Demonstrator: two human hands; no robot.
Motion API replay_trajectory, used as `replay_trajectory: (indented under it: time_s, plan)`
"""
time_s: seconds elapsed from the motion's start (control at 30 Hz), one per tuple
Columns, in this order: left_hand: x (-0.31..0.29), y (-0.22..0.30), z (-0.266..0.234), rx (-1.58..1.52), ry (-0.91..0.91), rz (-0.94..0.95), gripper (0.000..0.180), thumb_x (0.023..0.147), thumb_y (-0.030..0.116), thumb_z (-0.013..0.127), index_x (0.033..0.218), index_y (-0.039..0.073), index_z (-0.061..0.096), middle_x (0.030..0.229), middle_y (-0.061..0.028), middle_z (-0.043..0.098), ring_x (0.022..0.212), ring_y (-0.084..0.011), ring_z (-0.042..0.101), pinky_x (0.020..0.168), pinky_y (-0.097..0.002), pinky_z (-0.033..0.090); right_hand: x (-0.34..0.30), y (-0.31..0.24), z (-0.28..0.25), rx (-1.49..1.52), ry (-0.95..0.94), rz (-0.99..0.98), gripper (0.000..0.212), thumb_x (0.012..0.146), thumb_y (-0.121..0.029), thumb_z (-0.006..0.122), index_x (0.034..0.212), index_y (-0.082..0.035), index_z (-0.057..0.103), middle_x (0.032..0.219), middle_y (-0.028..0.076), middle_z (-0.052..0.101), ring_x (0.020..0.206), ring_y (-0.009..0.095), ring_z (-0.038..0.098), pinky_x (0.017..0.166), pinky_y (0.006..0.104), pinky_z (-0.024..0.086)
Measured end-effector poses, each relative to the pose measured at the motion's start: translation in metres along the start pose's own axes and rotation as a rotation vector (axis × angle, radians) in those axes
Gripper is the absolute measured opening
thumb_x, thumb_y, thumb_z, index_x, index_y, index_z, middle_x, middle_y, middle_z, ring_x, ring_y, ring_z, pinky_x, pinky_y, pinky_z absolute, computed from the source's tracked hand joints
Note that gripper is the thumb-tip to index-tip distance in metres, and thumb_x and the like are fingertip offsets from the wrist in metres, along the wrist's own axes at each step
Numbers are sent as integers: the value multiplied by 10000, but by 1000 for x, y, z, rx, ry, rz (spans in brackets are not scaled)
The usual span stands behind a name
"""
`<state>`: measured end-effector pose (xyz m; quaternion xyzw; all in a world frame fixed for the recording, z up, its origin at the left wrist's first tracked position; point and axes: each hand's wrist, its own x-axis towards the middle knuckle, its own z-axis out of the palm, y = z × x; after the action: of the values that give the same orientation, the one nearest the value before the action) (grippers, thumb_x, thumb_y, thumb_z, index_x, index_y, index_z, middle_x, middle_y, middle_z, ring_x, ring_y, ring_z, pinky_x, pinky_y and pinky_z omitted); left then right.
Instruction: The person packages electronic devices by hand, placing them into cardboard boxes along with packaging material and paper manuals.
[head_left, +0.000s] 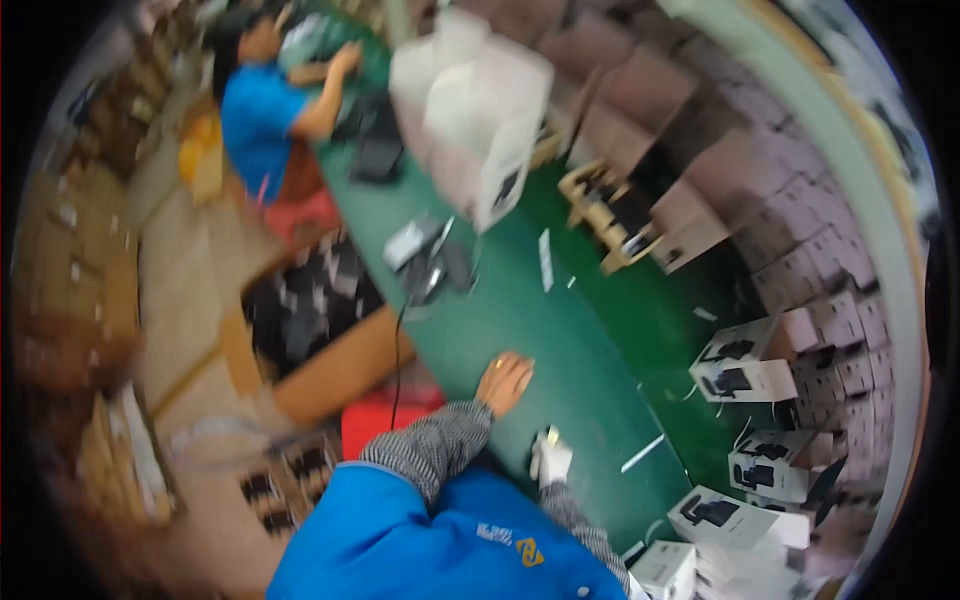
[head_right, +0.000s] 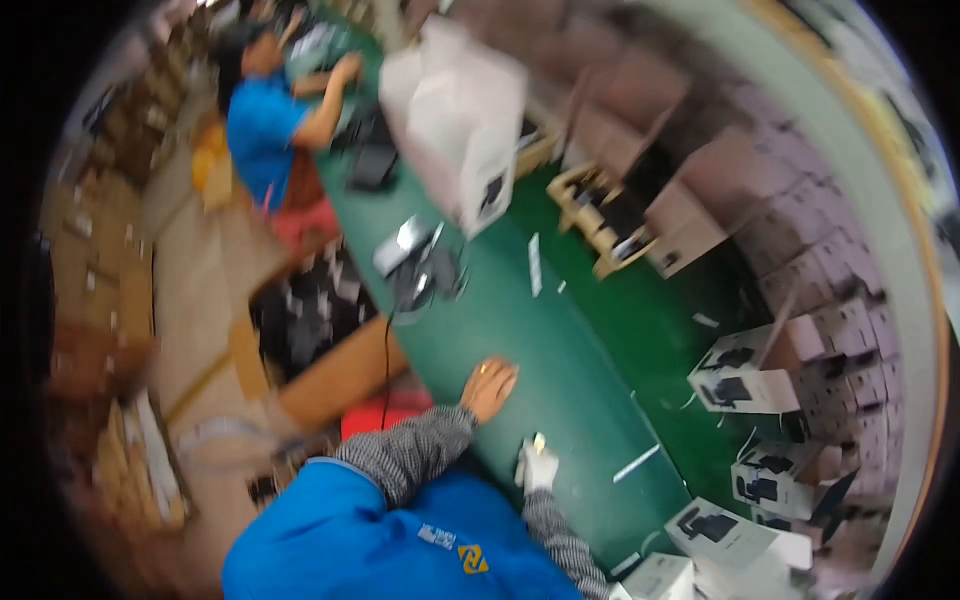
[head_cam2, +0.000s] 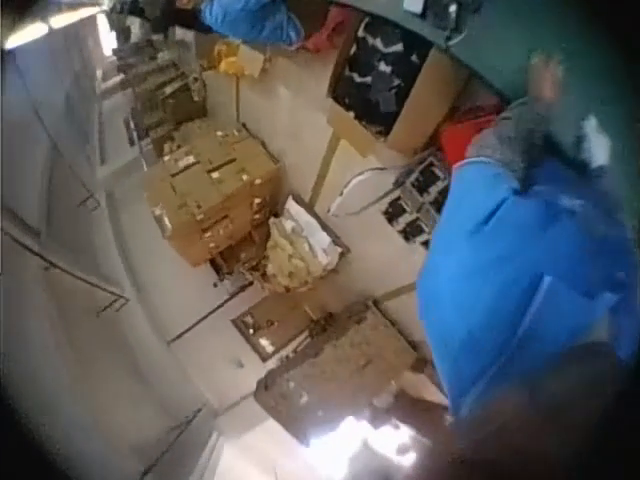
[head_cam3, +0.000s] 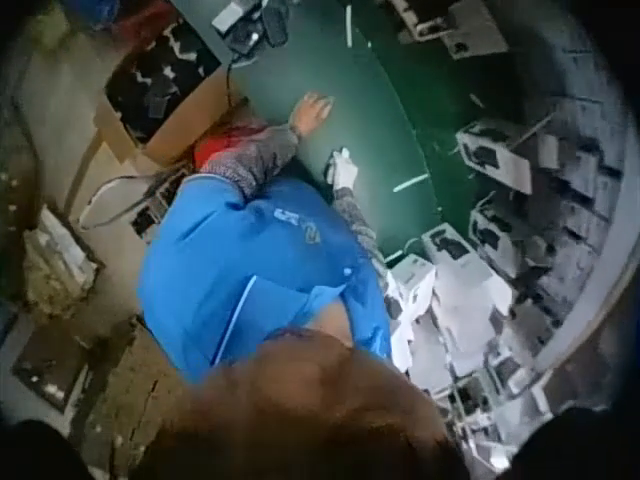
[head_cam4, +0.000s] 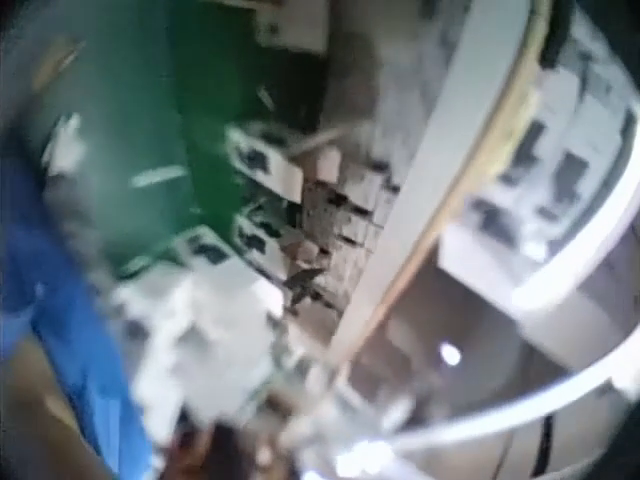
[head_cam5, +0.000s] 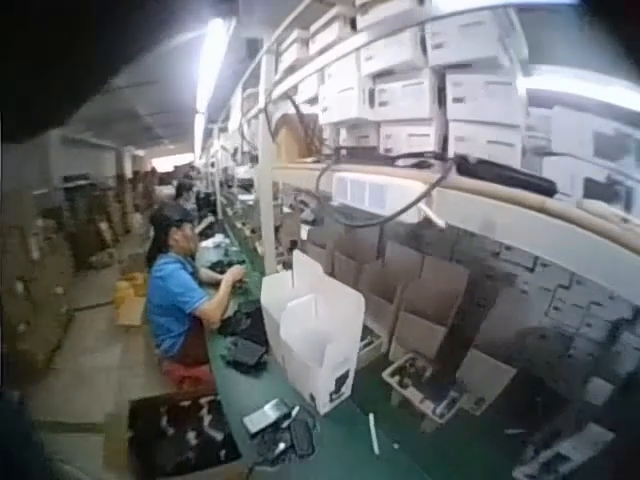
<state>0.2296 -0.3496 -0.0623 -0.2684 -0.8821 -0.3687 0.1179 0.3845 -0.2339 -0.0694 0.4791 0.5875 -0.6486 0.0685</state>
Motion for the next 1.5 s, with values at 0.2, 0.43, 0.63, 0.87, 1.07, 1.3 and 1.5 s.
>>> replay_trajectory:
  time_s: [0.2,0.43,0.63,0.87,1.07,1.3,1.5]
  plan:
    - [-50,-26,20,50,-105,-160,327,825,205,510,1119,62,522,1294,-94,437,1268,-232,322,1063,-396,222,4,1,29,-111,33,73,246,827,-219,551,661,-44,502,390,38,395,250,125,295,220,254,215]
    - [-97,-28,28,-178,-23,-263,314,818,180,504,1087,22,547,1302,-112,436,1277,-231,322,1073,-383,218,-11,35,19,-309,-43,109,224,836,-179,540,659,-47,506,402,53,421,252,122,301,226,247,230]
    - [-99,-26,29,-212,-27,-243,337,813,179,501,1101,8,543,1305,-121,430,1278,-236,319,1076,-386,214,-18,29,26,-286,-47,73,234,841,-175,537,648,-46,505,388,56,415,249,125,305,228,246,231]
    - [-87,-21,20,-142,-71,-197,343,814,181,490,1103,2,537,1309,-124,424,1284,-245,305,1080,-388,203,-15,27,17,-261,-82,81,194,855,-186,532,737,-34,511,462,48,453,264,111,312,216,249,236]
    - [-82,-15,18,-141,-85,-178,351,814,187,486,1108,1,532,1311,-125,421,1291,-252,291,1082,-393,194,-12,29,8,-275,-69,105,200,848,-190,545,723,-36,514,485,57,478,267,114,323,218,247,235]
    - [-77,-8,13,-104,-87,-184,358,811,186,493,1121,9,525,1323,-125,408,1296,-251,281,1083,-401,189,-19,20,10,-265,-63,60,210,836,-197,560,703,-38,526,462,56,474,264,121,324,225,248,237]
    - [-84,4,9,-144,-105,-151,365,798,166,497,1123,1,524,1320,-146,403,1296,-263,275,1087,-402,173,-32,18,-1,-232,-109,47,214,830,-205,567,705,-34,534,436,45,456,268,124,333,231,252,244]
